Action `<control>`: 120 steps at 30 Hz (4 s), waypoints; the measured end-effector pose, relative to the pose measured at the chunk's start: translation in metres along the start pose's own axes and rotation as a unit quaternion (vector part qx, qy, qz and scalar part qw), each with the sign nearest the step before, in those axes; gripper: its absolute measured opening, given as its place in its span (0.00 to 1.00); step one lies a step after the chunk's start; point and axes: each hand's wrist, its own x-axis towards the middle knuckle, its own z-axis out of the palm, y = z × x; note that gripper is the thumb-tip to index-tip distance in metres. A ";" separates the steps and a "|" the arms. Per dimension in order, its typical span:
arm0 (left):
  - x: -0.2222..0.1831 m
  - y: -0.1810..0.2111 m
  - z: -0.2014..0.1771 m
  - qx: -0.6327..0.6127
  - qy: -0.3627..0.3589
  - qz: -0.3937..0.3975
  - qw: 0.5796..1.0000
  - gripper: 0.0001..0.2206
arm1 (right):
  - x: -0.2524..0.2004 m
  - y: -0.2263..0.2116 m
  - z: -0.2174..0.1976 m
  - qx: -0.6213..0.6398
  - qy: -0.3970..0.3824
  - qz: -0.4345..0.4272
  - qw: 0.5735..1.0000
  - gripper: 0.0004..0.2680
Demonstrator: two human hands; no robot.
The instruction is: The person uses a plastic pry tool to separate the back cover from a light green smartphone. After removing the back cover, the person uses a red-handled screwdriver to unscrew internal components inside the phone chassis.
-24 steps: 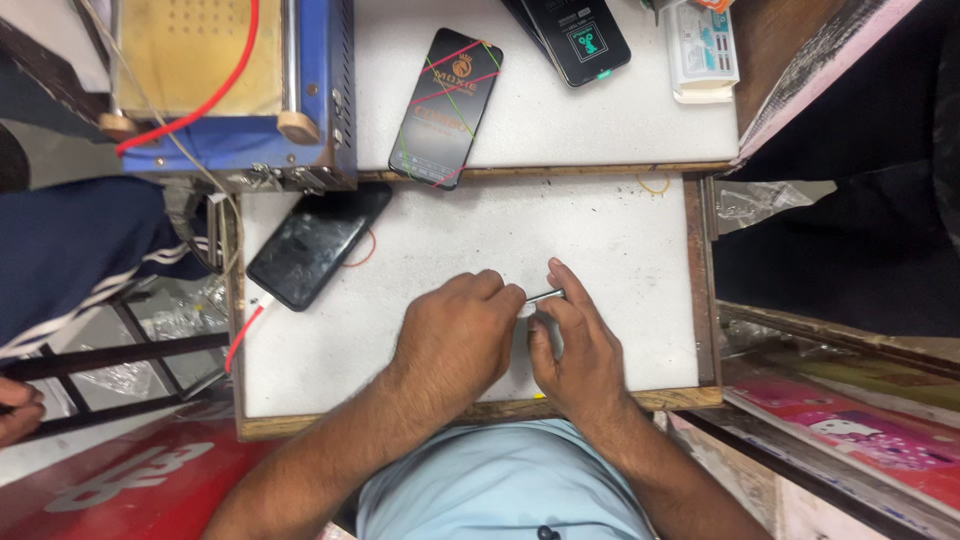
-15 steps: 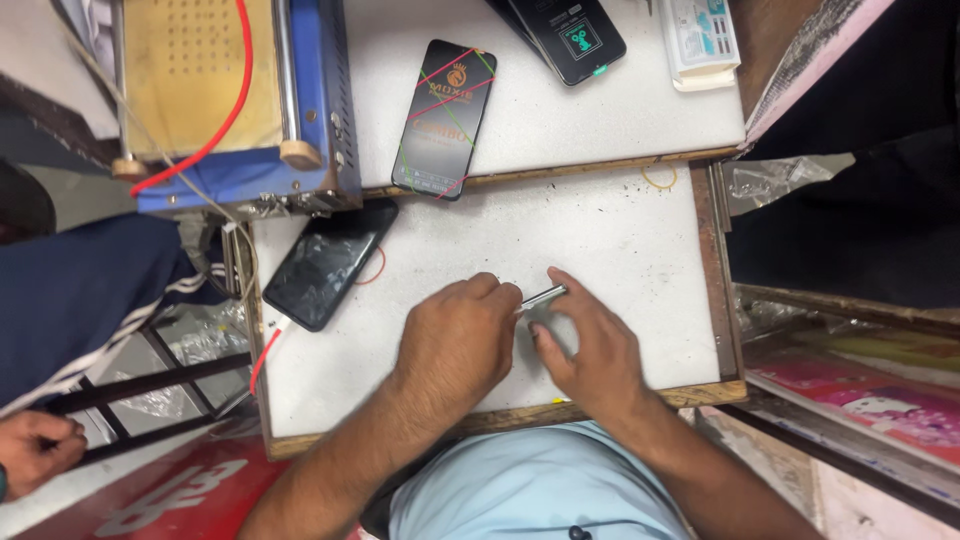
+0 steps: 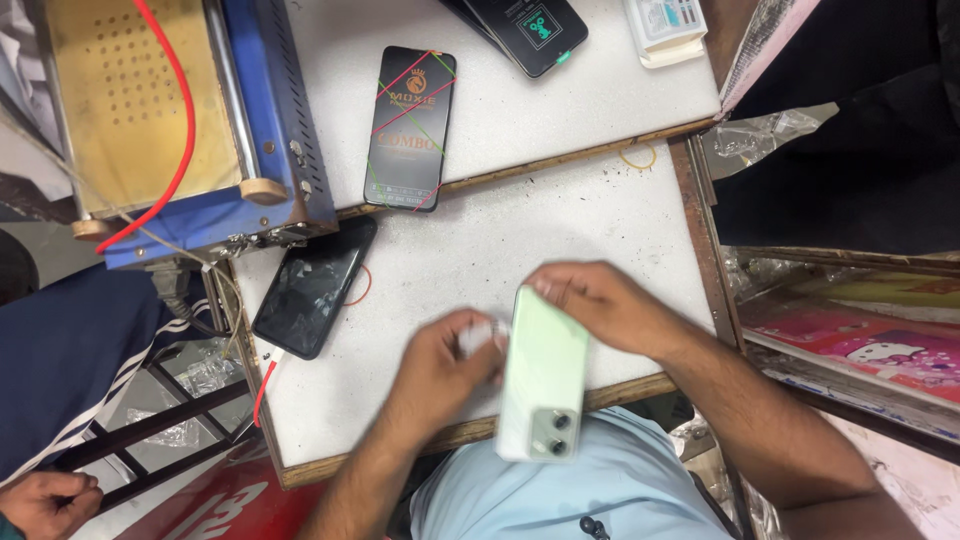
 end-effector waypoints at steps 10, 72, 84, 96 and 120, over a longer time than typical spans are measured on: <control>-0.026 -0.039 0.020 -0.147 -0.036 -0.051 0.987 0.07 | -0.017 -0.005 0.025 -0.054 -0.055 0.080 0.994 0.16; 0.033 0.051 -0.030 0.207 0.090 0.135 0.965 0.07 | 0.035 0.001 0.018 0.379 -0.231 0.031 0.896 0.30; 0.044 0.057 -0.020 0.219 0.100 0.102 0.965 0.08 | 0.035 0.001 0.017 0.336 -0.233 0.015 0.913 0.29; 0.045 0.069 -0.016 0.265 0.075 0.069 0.959 0.08 | 0.035 -0.002 0.019 0.252 -0.206 0.036 0.945 0.15; 0.061 0.075 -0.042 0.387 -0.011 0.209 0.898 0.04 | 0.036 -0.005 0.011 0.299 -0.239 0.094 0.919 0.22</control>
